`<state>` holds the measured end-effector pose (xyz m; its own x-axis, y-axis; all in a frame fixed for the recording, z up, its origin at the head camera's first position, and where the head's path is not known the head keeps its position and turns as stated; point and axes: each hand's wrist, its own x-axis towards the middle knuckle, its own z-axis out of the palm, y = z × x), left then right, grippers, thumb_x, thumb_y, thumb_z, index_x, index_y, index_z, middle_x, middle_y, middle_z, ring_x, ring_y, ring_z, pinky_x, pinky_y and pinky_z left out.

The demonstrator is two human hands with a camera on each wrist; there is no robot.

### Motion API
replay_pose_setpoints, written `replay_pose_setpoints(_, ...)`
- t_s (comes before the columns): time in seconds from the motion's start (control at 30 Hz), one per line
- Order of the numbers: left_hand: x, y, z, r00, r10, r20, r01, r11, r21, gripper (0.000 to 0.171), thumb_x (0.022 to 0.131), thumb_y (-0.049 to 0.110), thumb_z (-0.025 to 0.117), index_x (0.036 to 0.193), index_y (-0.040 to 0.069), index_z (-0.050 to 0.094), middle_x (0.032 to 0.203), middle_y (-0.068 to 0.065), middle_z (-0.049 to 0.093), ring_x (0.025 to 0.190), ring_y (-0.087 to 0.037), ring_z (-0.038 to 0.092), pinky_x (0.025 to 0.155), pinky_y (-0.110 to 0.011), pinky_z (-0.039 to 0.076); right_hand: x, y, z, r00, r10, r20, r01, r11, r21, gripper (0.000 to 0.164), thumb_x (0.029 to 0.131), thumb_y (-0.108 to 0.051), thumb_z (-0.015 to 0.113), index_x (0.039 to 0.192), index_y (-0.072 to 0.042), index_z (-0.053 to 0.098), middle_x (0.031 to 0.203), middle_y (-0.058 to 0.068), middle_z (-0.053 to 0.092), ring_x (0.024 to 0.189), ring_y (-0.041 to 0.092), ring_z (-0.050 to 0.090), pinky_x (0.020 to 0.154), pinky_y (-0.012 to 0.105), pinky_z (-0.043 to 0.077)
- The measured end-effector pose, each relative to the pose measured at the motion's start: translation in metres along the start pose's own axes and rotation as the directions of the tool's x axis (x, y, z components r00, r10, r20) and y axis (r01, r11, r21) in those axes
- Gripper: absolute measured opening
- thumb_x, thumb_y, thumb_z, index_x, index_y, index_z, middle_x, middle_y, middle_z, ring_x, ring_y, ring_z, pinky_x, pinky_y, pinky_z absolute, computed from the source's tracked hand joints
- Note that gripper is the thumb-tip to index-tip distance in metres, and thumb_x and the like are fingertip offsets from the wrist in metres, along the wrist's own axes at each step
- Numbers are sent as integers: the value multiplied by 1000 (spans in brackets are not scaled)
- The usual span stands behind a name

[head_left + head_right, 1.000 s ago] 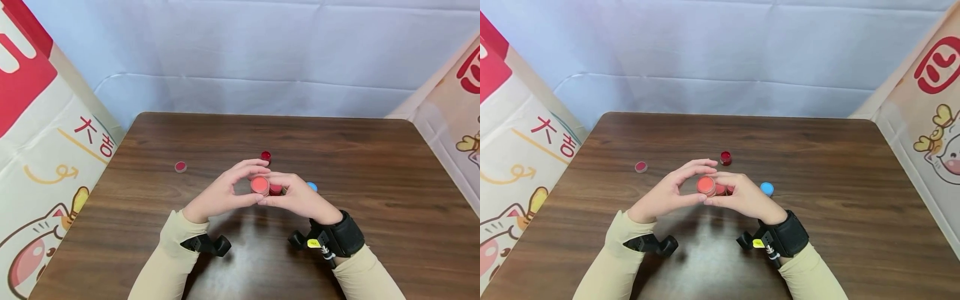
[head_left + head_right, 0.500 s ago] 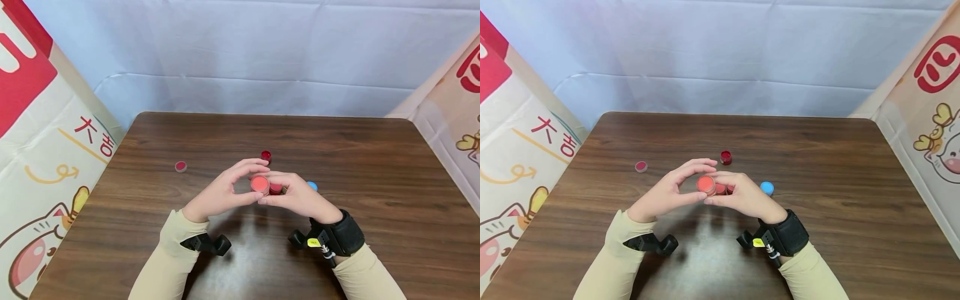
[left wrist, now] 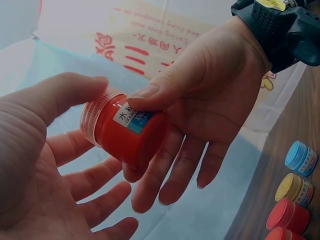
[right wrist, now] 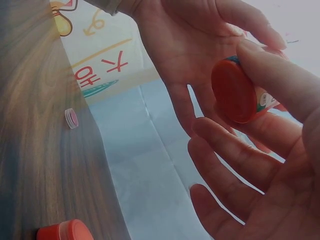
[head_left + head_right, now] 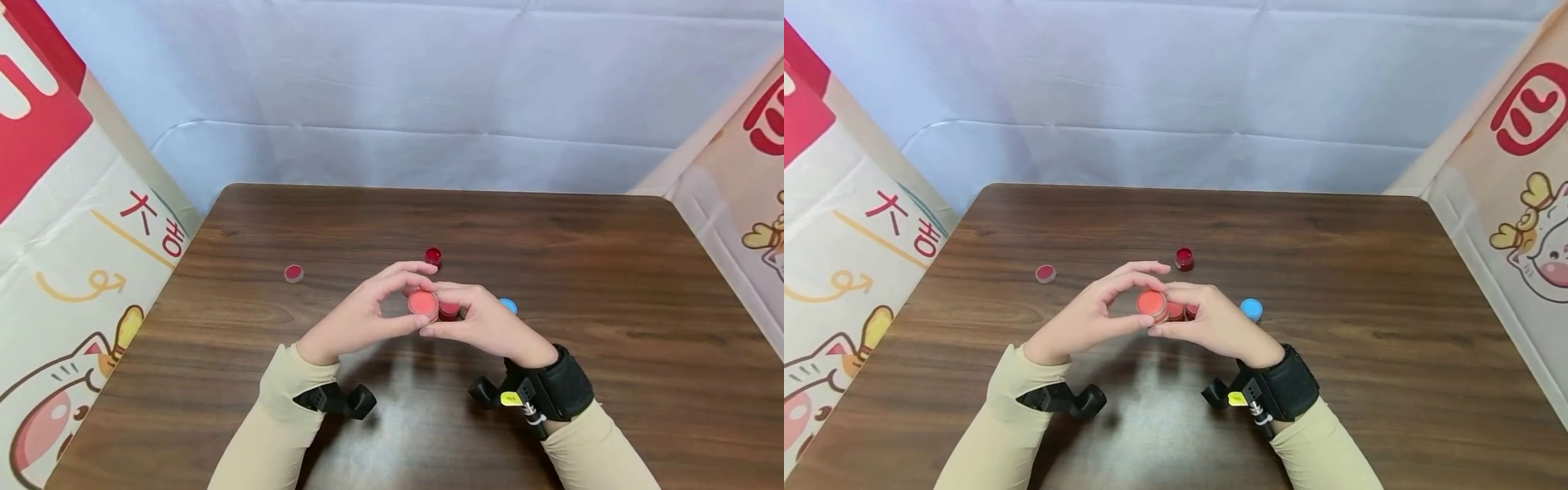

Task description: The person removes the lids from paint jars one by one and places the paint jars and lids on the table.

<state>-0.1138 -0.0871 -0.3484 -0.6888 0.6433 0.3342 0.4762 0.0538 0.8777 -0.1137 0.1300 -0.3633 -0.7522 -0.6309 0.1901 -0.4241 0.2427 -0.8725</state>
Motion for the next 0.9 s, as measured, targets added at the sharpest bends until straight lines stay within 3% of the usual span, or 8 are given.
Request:
replay_pose_setpoints(0.2,1,2,0,1000,-5,23,5,1000,24,29,89,14,64,118,13,61,135,6,43,121,-13,43,98,-37,38,-2,-1,-1,1000,-4,-13,4,1000,10,22,82,-15,73,103,-17,68,106,-5,62,93,16,53,67,27,46)
replay_pose_setpoints(0.5,-1,0,2,1000,-27,-2,27,1000,4,26,86,11,67,112,14,61,134,6,44,116,-15,46,92,-36,43,0,0,0,999,-50,11,50,998,23,25,82,-14,72,106,-16,67,97,-5,62,86,16,52,65,27,45)
replay_pose_setpoints(0.63,-1,0,2,1000,-20,-10,20,1000,20,30,86,12,67,115,15,59,134,6,45,122,-15,41,95,-36,41,0,0,0,999,-34,15,34,999,23,28,82,-14,72,110,-14,66,102,-5,62,89,16,53,68,28,46)
replay_pose_setpoints(0.77,0,0,1,1000,5,0,-4,1000,24,35,87,11,66,121,13,58,135,5,44,122,-15,43,97,-38,39,-1,0,0,1000,-12,4,12,1000,18,24,81,-14,73,105,-15,68,106,-5,62,90,16,54,68,27,47)
replay_pose_setpoints(0.9,-1,0,2,1000,-11,2,11,1000,17,29,87,12,65,116,14,60,134,5,44,116,-15,47,95,-39,40,-1,0,1,1000,-28,3,28,999,19,21,82,-14,72,102,-16,67,102,-5,62,88,16,53,67,27,46)
